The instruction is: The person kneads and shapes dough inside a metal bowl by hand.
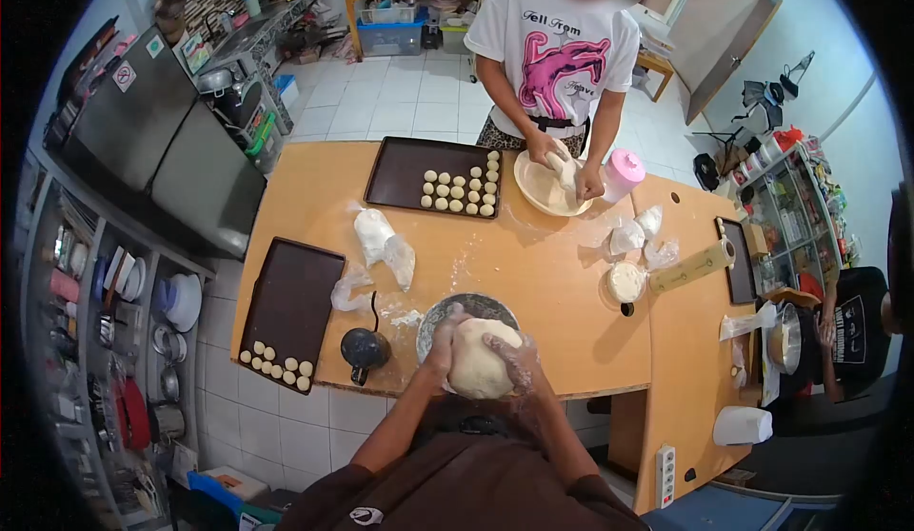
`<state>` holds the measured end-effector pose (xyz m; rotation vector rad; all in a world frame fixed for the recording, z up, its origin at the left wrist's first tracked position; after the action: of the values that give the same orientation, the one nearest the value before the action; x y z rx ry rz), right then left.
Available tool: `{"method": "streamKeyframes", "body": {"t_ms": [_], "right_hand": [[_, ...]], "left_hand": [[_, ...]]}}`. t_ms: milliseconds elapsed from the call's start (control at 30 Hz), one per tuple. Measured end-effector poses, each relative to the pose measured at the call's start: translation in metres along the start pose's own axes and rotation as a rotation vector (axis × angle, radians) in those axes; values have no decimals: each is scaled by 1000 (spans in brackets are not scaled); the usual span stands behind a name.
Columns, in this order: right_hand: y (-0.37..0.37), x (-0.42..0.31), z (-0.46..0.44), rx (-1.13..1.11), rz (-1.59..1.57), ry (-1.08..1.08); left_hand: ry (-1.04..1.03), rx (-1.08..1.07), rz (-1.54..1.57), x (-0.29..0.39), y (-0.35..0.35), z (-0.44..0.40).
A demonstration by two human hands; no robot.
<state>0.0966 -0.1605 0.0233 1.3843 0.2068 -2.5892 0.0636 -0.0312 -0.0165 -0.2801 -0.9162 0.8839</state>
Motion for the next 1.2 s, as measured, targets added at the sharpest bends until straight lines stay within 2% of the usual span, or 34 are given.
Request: {"method": "streamKeyframes", "body": {"t_ms": [67,100,200,233,333,433,533,567,667,700,800,900,1000,1100,1200], "right_hand": [[-8,36,-2,-16,-621,-180],[-11,32,5,-6,-764,-258],[4,2,16,173,-624,-148],[15,-10,5,240,-427,84],[20,-36,8,367,284,253],[15,-59,24,352,471,430],[25,-76,24,390,557,632],[30,-61,8,221,118,386],[-5,-67,11,-92,-49,207],[-11,-72,19,-86,140,245],[-10,-57,19,12,209,86],[-5,-25,1,34,27,54],[-8,-19,4,24,-169,117],[-1,-36,15,42,-81,179],[-10,-24,4,-98,7,114]], "left_hand": [[81,91,-8,3,37,1],[120,134,-10,3,50,2],[108,-50,6,-20,17,20],[-20,171,142,6,-7,44],[91,306,89,-4,-5,29],[66,116,166,17,-20,31],[34,47,162,34,-25,42],[43,42,165,38,-29,49],[50,10,88,17,-15,31],[57,26,29,13,-16,29],[86,1,-69,22,-29,40],[-23,91,-340,28,-7,28],[-268,182,-247,43,1,18],[-666,135,-680,71,-16,37],[-305,-269,-403,45,-29,31]]}}
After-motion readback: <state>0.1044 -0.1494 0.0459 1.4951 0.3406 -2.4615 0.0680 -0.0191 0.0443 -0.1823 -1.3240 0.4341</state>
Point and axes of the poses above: each hand's wrist, its own z-axis away from the middle knuckle, its own y-axis out of the back of the hand, x = y × z, the point moved 10 cm from there along -z, towards the middle knuckle, and after that the axes turned 11 degrees about x, right-handed, at the moved point
